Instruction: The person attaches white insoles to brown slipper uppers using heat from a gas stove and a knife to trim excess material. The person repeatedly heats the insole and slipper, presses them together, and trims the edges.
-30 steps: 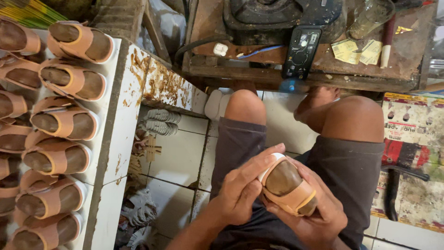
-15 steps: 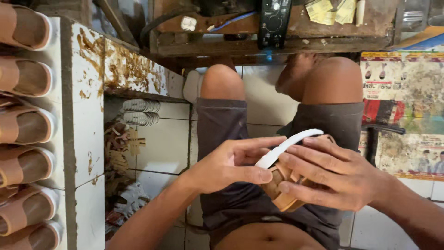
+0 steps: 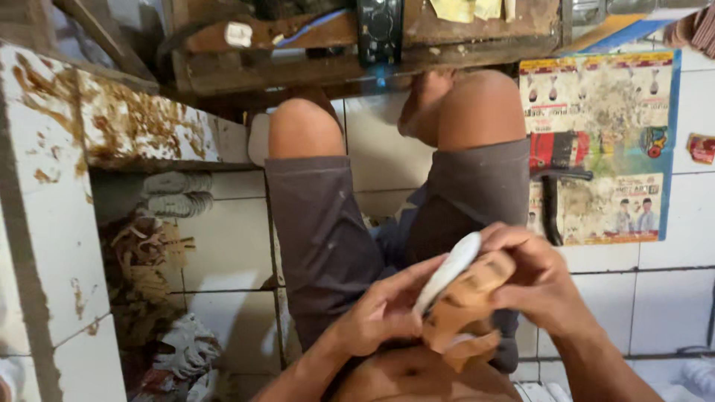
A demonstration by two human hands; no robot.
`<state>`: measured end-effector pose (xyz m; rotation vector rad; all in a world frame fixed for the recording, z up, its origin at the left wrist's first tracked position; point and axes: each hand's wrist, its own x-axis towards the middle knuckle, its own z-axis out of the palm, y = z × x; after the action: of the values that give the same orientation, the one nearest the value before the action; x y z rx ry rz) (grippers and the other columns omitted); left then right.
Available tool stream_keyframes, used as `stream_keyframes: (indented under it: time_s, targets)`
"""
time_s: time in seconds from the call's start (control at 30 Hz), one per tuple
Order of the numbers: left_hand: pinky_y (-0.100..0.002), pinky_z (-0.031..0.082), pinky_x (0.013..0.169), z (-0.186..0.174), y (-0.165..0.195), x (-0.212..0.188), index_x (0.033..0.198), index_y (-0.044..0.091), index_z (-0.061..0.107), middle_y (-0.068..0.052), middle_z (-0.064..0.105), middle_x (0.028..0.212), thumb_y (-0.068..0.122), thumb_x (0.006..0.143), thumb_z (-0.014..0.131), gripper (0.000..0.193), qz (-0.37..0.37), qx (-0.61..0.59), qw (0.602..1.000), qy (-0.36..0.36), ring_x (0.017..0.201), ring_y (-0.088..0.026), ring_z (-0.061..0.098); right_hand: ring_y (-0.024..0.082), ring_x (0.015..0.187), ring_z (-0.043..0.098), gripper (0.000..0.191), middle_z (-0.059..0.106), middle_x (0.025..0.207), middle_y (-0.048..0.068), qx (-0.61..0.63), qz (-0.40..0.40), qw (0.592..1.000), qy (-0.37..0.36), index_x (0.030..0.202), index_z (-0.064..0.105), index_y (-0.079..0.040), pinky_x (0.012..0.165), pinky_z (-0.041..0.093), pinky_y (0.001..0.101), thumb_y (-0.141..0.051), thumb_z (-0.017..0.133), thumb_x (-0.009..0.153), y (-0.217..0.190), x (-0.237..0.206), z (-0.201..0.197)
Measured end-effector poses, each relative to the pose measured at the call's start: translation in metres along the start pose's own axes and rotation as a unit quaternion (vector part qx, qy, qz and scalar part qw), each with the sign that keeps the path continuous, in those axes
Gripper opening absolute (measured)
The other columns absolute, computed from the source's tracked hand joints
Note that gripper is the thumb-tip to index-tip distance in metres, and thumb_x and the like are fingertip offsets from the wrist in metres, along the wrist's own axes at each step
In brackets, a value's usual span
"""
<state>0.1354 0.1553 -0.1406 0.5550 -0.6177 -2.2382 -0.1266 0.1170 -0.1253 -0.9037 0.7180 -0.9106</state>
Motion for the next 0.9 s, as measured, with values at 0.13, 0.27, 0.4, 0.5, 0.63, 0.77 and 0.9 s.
stream_keyframes:
  time_s: [0.13,0.27,0.4,0.5,0.63,0.77,0.9]
  targets:
    - [-0.028,0.042,0.114,-0.003,-0.026,-0.010,0.159,-0.002,0.040,-0.011,0.056,0.150,0.037,0.115,0.040,0.059,0.058,0.076,0.990,0.107,0.134,-0.014,0.053,0.021,0.117,0.058,0.049,0.056,0.124,0.011,-0.092,0.042,0.995,0.008,0.124,0.060,-0.002,0.101,0.048,0.0344,0.007,0.082,0.082,0.022,-0.009,0.021]
    - [-0.030,0.041,0.116,-0.010,-0.031,-0.005,0.154,-0.005,0.044,-0.011,0.056,0.148,0.039,0.115,0.037,0.059,0.097,0.150,0.975,0.134,0.133,-0.015,0.053,0.019,0.117,0.057,0.046,0.053,0.134,0.009,-0.068,0.071,0.995,0.027,0.120,0.060,-0.002,0.100,0.050,0.0344,0.009,0.079,0.081,0.025,-0.005,0.033]
    - [-0.029,0.043,0.114,-0.011,-0.028,-0.001,0.153,-0.004,0.047,-0.010,0.058,0.145,0.041,0.115,0.037,0.059,0.107,0.126,0.976,0.139,0.131,-0.014,0.054,0.018,0.128,0.052,0.049,0.048,0.138,0.009,-0.123,0.020,0.992,0.021,0.123,0.059,-0.002,0.108,0.045,0.0319,0.009,0.078,0.079,0.025,0.000,0.037]
    - [-0.028,0.045,0.109,-0.012,-0.026,-0.003,0.151,-0.003,0.049,-0.009,0.060,0.140,0.039,0.115,0.039,0.057,0.094,0.116,0.976,0.156,0.125,-0.013,0.056,0.019,0.125,0.054,0.053,0.048,0.134,0.010,-0.141,0.028,0.988,0.051,0.128,0.060,-0.002,0.106,0.046,0.0313,0.009,0.079,0.080,0.031,0.003,0.040]
    - [-0.028,0.049,0.105,-0.018,-0.024,-0.003,0.143,-0.006,0.058,-0.008,0.068,0.130,0.033,0.115,0.044,0.050,0.118,0.150,0.960,0.207,0.118,-0.012,0.060,0.018,0.120,0.059,0.058,0.056,0.129,0.010,-0.152,0.036,0.985,0.070,0.133,0.056,-0.002,0.103,0.051,0.0325,0.010,0.077,0.080,0.039,0.008,0.042]
    - [-0.027,0.051,0.099,-0.022,-0.025,-0.005,0.137,-0.007,0.063,-0.007,0.072,0.122,0.027,0.112,0.050,0.044,0.113,0.145,0.953,0.242,0.110,-0.010,0.062,0.017,0.114,0.064,0.059,0.062,0.123,0.009,-0.116,0.097,0.980,0.127,0.132,0.051,-0.001,0.097,0.057,0.0335,0.009,0.076,0.080,0.038,0.010,0.048]
    - [-0.026,0.052,0.099,-0.021,-0.026,-0.008,0.135,-0.007,0.064,-0.005,0.072,0.121,0.028,0.113,0.048,0.045,0.109,0.134,0.956,0.237,0.110,-0.009,0.062,0.016,0.110,0.066,0.056,0.063,0.119,0.010,-0.139,0.105,0.978,0.119,0.131,0.051,0.000,0.093,0.058,0.0316,0.007,0.077,0.082,0.029,0.011,0.057]
